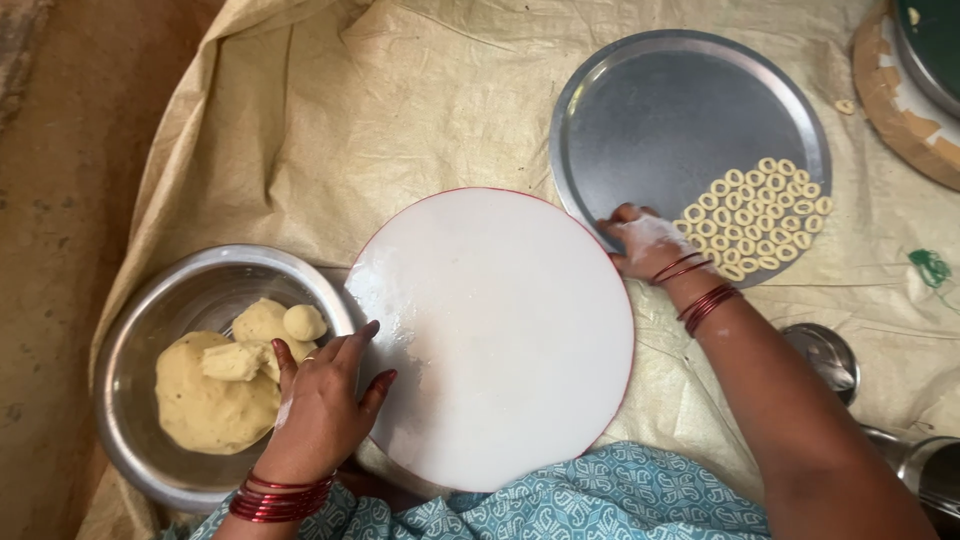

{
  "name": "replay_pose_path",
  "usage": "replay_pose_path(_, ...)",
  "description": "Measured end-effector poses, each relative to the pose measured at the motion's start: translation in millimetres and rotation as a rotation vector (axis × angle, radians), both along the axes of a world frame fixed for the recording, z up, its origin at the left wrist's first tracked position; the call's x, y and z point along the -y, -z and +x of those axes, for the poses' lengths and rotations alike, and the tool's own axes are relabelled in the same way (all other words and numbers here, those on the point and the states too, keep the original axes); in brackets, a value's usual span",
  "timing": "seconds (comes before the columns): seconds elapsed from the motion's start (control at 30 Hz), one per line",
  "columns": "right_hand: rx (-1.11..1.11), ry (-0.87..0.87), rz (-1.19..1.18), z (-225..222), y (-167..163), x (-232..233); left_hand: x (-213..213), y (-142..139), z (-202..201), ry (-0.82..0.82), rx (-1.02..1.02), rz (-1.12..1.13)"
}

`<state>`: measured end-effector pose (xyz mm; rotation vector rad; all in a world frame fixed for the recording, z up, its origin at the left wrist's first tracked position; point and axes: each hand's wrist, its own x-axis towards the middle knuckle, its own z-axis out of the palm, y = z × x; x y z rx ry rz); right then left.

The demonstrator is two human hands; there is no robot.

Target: The person takes small pieces of dough from a metal bowl, rolls them into thin strips between their palms, and then joins the ends to form small rings. The finished rings are placed onto a metal tray to the right.

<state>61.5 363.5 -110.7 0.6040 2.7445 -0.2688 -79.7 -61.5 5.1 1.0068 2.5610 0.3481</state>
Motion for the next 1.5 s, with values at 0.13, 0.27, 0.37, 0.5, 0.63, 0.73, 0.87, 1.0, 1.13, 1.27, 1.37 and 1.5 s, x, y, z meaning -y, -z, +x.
replay_pose_path(0.13,0.017,-0.078,0.073,6,16,-6,-2,4,1,0.008,0.019,-0.046)
replay_pose_path(0.27,0.091,-0.164,0.131,22,25,-4,0,5,0,0.017,-0.008,-0.039)
replay_pose_path(0.37,0.143,-0.201,0.186,44,24,0,0,8,-2,0.014,-0.001,-0.045)
replay_pose_path(0.5,0.122,-0.201,0.272,71,19,7,0,14,-2,0.027,-0.010,-0.027)
replay_pose_path(0.63,0.190,-0.145,0.300,76,12,15,5,19,-2,0.016,-0.016,0.015)
replay_pose_path(0.73,0.316,-0.042,0.267,70,6,23,7,23,-4,0.003,-0.013,0.023)
replay_pose_path(0.87,0.384,0.139,0.258,66,-4,39,3,32,-11,-0.005,-0.009,0.039)
replay_pose_path(1.0,0.224,0.265,0.210,79,-18,62,1,38,-18,-0.018,-0.016,0.074)
replay_pose_path(1.13,0.305,0.141,0.096,105,-32,91,4,32,-16,-0.040,-0.035,0.104)
replay_pose_path(1.27,-0.013,-0.049,-0.011,127,-37,126,7,20,-4,-0.038,-0.075,0.180)
replay_pose_path(1.37,-0.149,-0.100,-0.058,132,-38,151,16,16,3,-0.054,-0.086,0.187)
replay_pose_path(1.5,-0.184,-0.031,-0.174,126,-48,168,34,24,-2,-0.095,-0.140,0.273)
